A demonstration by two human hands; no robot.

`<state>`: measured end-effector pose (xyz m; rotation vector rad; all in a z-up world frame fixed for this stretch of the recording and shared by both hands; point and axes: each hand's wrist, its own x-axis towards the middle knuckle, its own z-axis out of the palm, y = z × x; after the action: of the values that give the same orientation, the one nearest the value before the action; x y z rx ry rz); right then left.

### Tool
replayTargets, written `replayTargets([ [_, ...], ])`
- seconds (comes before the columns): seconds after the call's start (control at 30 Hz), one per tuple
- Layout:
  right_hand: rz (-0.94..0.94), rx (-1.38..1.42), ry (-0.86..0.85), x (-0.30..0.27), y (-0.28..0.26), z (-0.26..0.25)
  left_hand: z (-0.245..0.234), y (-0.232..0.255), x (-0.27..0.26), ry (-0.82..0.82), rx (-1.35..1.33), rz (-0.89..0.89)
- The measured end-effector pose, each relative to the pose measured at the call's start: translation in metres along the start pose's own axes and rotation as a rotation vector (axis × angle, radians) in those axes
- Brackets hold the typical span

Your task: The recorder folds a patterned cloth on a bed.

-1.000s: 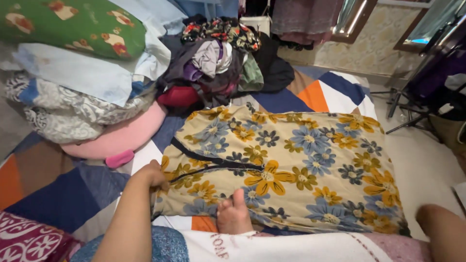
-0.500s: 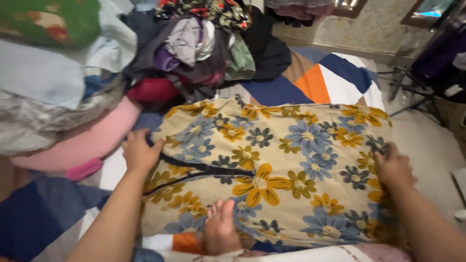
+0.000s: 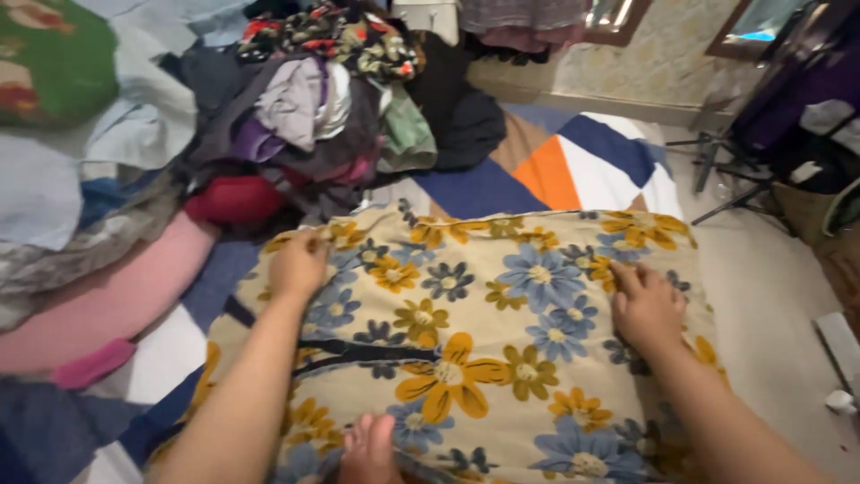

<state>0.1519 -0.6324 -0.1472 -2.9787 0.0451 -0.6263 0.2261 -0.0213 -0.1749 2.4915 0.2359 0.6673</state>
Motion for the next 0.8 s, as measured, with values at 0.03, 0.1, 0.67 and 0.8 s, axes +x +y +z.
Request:
replayTargets([
  [0.03,-0.02,-0.013,0.001,-0.003,0.0,0.001,0.015,-0.019,0.006,0.019,-0.04,-0.032],
  [0.1,-0.015,-0.003,0.019,-0.003,0.0,0.003,-0.002,-0.009,0.035,0.17,-0.566,-0.275],
  [0.67,0.003,0.07,0.023,-0.003,-0.012,-0.018,-0.085,0.184,-0.083,-0.09,0.42,0.096],
  [0.8,0.058,0.086,-0.011,-0.003,-0.044,-0.041,-0.078,0.224,-0.121,-0.351,0.439,0.156],
])
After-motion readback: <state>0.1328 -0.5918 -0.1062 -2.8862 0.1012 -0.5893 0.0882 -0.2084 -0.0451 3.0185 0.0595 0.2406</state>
